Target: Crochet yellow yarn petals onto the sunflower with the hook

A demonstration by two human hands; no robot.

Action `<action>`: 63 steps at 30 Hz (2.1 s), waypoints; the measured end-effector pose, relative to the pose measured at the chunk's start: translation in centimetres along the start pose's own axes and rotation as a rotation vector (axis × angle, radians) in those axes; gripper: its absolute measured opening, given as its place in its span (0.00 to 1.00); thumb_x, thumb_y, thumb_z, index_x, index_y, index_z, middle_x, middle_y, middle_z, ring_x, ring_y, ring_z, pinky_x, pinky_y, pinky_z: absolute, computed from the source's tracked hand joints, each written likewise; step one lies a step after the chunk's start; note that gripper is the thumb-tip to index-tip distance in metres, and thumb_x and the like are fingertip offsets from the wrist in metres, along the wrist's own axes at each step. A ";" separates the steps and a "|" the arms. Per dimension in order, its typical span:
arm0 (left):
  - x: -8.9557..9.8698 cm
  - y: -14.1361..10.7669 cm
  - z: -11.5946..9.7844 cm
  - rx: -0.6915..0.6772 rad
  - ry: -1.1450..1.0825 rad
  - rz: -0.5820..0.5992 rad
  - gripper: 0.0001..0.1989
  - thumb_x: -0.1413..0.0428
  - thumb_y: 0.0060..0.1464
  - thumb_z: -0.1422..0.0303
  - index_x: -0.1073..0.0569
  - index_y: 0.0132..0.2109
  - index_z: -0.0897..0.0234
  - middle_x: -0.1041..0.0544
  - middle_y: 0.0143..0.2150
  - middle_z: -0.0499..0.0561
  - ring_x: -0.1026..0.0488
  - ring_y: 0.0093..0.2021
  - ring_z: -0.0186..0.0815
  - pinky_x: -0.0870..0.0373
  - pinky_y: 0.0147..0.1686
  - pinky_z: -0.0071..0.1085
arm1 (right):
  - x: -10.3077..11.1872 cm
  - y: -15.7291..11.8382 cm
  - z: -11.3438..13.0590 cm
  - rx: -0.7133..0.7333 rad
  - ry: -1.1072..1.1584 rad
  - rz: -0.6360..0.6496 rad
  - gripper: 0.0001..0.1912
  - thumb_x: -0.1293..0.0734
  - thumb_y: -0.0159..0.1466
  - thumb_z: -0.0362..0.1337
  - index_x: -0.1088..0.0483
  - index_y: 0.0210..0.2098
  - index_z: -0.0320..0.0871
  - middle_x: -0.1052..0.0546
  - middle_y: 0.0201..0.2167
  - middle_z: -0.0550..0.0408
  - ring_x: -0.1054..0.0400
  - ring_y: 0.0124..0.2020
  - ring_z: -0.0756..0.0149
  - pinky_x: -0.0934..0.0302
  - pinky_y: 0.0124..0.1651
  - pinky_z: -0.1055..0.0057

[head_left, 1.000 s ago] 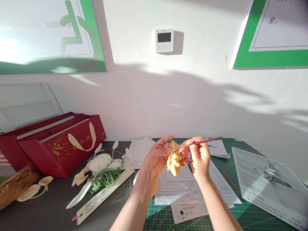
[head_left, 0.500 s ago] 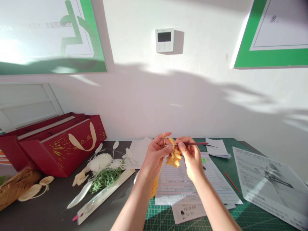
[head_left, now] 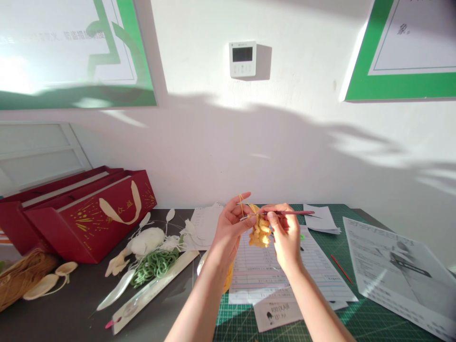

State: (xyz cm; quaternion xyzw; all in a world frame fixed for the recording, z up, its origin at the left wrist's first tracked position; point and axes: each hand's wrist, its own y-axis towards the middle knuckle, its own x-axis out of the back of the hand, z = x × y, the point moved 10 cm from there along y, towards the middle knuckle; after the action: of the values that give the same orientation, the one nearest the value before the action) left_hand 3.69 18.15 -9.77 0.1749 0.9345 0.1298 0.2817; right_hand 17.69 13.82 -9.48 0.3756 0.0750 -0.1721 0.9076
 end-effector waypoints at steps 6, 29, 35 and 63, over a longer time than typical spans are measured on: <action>0.2 -0.1 -0.2 -0.005 0.048 -0.019 0.31 0.28 0.44 0.72 0.24 0.57 0.64 0.23 0.31 0.48 0.28 0.31 0.32 0.31 0.35 0.30 | 0.0 0.1 0.1 0.008 -0.012 0.008 0.04 0.33 0.69 0.39 0.27 0.37 0.48 0.21 0.34 0.53 0.25 0.37 0.64 0.26 0.40 0.64; 0.2 -0.4 2.2 0.152 -0.083 -0.058 0.27 0.27 0.43 0.71 0.21 0.52 0.67 0.20 0.32 0.50 0.25 0.33 0.32 0.30 0.38 0.29 | 0.8 0.0 1.5 0.298 -0.177 0.076 0.09 0.29 0.62 0.31 0.22 0.39 0.52 0.21 0.37 0.54 0.27 0.40 0.59 0.31 0.42 0.57; 0.1 -0.3 1.8 0.154 -0.068 -0.032 0.31 0.26 0.39 0.74 0.22 0.54 0.67 0.19 0.33 0.51 0.24 0.33 0.33 0.30 0.39 0.30 | 0.5 0.7 -0.9 0.079 0.033 0.014 0.04 0.32 0.67 0.39 0.28 0.35 0.48 0.25 0.34 0.55 0.27 0.33 0.66 0.31 0.33 0.67; 0.5 -0.4 0.4 0.130 0.097 -0.043 0.28 0.26 0.40 0.70 0.21 0.51 0.68 0.20 0.31 0.50 0.25 0.32 0.33 0.32 0.34 0.28 | 0.9 1.4 1.3 0.142 -0.063 0.101 0.06 0.40 0.73 0.38 0.36 0.38 0.48 0.23 0.27 0.58 0.28 0.25 0.66 0.35 0.28 0.69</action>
State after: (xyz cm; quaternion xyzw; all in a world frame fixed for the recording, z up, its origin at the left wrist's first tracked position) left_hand 3.48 18.00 -10.50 0.1659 0.9571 0.0712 0.2267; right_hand 19.02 13.56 -7.85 0.4369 0.0150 -0.1428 0.8880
